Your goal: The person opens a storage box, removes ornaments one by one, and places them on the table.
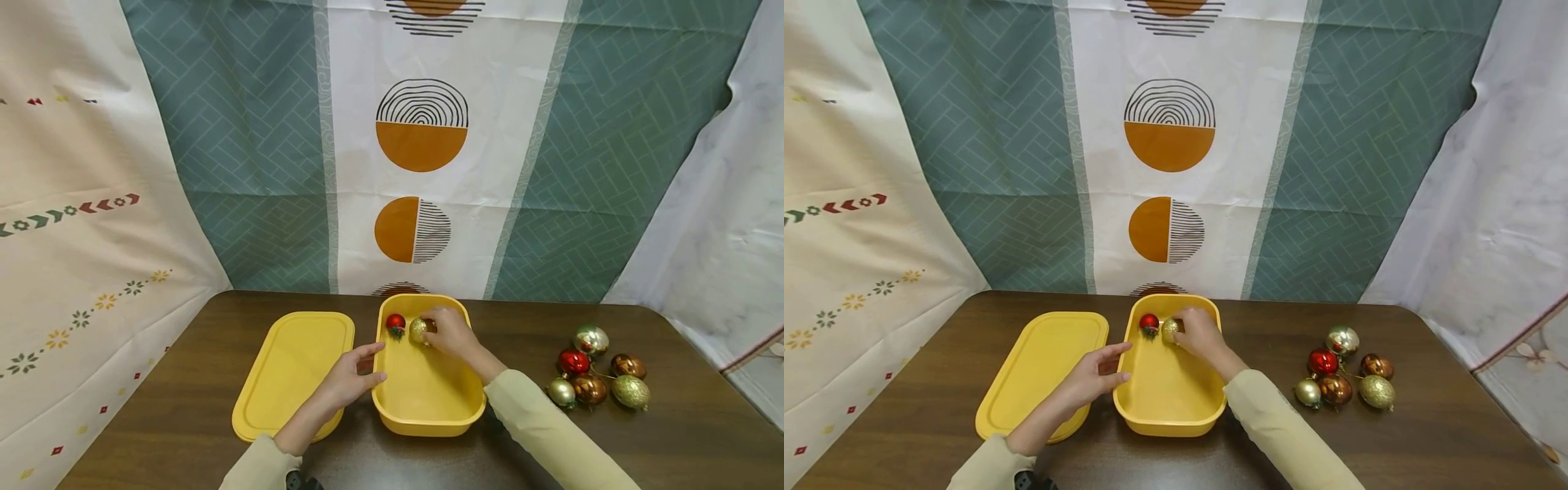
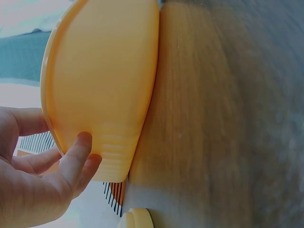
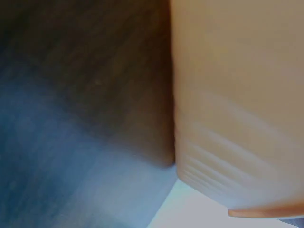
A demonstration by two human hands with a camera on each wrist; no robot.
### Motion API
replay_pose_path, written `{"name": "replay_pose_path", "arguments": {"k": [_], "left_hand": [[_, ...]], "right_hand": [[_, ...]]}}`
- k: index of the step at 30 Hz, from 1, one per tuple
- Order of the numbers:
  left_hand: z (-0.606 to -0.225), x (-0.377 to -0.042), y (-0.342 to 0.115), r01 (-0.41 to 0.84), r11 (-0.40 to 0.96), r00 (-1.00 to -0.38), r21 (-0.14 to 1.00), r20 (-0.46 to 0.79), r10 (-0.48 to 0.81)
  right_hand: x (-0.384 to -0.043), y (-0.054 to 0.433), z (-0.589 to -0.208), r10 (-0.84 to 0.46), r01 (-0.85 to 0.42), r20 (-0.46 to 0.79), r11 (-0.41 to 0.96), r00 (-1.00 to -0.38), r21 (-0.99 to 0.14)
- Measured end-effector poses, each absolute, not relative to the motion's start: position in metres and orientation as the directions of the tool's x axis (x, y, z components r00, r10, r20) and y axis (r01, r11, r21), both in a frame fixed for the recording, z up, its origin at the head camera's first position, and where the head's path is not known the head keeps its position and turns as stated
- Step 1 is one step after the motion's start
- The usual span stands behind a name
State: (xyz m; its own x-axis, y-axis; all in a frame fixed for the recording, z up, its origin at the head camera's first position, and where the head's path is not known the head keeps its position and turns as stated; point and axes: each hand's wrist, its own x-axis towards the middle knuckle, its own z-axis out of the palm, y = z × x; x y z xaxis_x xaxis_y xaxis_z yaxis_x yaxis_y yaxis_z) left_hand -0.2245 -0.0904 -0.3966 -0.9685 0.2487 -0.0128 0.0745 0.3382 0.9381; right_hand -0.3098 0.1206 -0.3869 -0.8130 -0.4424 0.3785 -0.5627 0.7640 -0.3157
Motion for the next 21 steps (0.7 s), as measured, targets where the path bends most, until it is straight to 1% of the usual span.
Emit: {"name": "replay_pose_path", "arguments": {"k": [8,15,21], "left_hand": [[-0.396,-0.223,-0.089,0.056,0.338,-0.97,0.94,-0.028,0.239],[-0.393,-0.221,-0.088,0.047,0.33,-0.971,0.943,-0.034,0.236],[-0.393,-0.219,-0.088,0.084,0.302,-0.967,0.949,0.005,0.254]], "right_hand": [[-0.301,0.133,-0.371,-0.388,-0.563,0.439,0.723,-0.811,-0.401],[-0.29,0.153,-0.355,-0.339,-0.523,0.419,0.702,-0.842,-0.484],[-0.286,0.179,-0.348,-0.289,-0.486,0.411,0.686,-0.865,-0.541]]}}
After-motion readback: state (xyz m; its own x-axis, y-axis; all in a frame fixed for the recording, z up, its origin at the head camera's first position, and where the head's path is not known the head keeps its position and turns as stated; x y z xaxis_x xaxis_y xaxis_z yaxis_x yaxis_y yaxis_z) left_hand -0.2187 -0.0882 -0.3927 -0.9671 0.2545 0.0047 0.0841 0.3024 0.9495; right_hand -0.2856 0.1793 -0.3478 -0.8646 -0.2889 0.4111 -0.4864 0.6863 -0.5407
